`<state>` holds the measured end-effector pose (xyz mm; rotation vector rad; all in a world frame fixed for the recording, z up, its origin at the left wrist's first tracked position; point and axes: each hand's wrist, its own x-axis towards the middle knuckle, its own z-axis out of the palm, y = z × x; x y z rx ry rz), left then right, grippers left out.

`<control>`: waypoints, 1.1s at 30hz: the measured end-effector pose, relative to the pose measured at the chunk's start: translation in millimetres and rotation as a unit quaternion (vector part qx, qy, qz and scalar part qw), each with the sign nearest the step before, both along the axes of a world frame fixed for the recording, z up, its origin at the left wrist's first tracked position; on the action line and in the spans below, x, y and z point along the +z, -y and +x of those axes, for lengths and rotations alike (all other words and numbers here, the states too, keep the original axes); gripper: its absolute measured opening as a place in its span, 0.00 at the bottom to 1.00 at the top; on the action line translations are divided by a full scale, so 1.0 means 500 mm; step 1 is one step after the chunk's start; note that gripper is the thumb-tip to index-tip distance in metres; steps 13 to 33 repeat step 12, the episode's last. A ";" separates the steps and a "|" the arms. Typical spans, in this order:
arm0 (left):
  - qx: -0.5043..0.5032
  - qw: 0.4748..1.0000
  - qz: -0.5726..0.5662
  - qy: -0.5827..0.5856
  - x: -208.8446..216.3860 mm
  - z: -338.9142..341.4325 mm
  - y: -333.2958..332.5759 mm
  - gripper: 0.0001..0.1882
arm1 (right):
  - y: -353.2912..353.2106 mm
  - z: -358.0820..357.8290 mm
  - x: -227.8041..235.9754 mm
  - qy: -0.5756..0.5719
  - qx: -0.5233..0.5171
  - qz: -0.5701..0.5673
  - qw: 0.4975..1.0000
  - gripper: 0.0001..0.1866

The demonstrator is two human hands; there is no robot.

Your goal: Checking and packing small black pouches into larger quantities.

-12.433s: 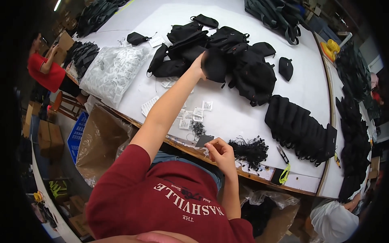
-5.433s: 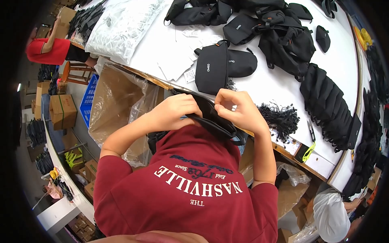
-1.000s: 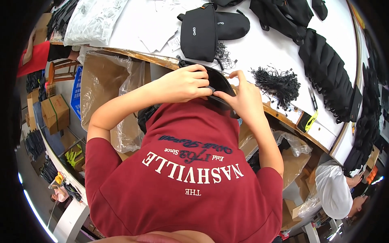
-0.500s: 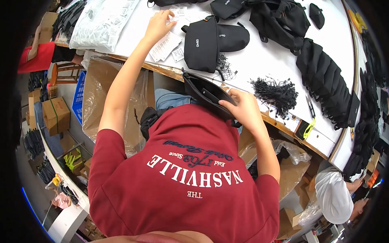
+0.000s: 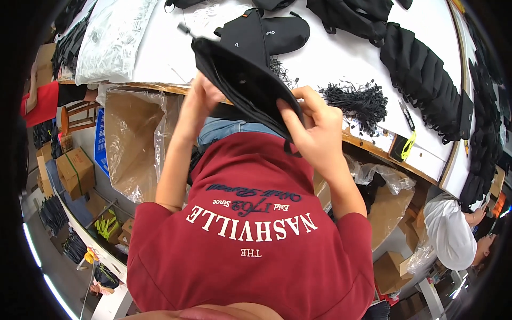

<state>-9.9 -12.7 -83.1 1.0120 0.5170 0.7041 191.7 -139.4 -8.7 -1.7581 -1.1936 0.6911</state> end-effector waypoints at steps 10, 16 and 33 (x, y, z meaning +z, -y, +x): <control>-0.060 0.997 -0.047 0.019 0.022 0.025 0.053 0.57 | -0.035 -0.063 0.000 -0.010 0.065 -0.026 0.998 0.15; -0.070 0.996 -0.036 0.029 0.020 0.027 0.051 0.58 | -0.037 -0.059 -0.002 0.025 0.075 -0.055 0.995 0.16; -0.070 0.996 -0.036 0.029 0.020 0.027 0.051 0.58 | -0.037 -0.059 -0.002 0.025 0.075 -0.055 0.995 0.16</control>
